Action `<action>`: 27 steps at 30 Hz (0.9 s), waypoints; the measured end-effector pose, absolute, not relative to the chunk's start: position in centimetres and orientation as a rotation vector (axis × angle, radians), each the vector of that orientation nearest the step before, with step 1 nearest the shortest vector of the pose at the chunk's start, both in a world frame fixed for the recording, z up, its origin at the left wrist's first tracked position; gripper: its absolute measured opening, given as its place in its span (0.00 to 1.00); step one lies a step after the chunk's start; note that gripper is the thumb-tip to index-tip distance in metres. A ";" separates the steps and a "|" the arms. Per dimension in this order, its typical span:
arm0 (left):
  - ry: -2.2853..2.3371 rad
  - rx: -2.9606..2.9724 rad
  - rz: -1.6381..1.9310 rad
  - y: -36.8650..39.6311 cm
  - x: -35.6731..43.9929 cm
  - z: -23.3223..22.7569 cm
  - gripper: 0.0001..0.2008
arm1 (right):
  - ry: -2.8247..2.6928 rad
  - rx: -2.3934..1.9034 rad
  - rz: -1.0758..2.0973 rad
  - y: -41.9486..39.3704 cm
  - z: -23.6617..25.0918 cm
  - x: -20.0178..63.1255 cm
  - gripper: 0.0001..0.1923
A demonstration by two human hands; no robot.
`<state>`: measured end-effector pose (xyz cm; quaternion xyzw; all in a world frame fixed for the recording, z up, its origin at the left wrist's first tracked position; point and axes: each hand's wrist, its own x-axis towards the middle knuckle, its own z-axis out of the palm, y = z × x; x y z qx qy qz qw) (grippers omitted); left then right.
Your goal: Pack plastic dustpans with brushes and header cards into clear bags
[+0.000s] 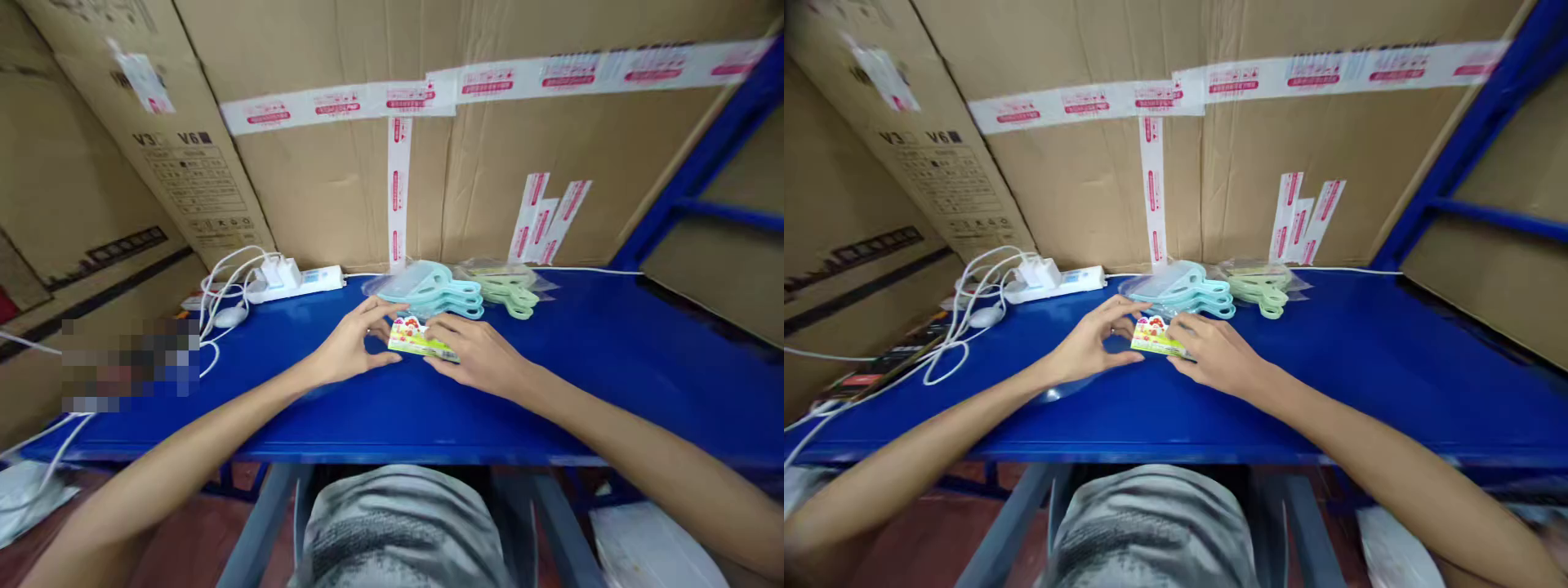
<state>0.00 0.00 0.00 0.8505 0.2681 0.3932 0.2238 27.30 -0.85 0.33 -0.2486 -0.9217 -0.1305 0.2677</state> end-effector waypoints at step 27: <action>0.642 2.553 1.412 0.4 -0.5 0.9 0.16 | -2.432 -0.885 -0.304 -1.4 3.0 28.1 0.11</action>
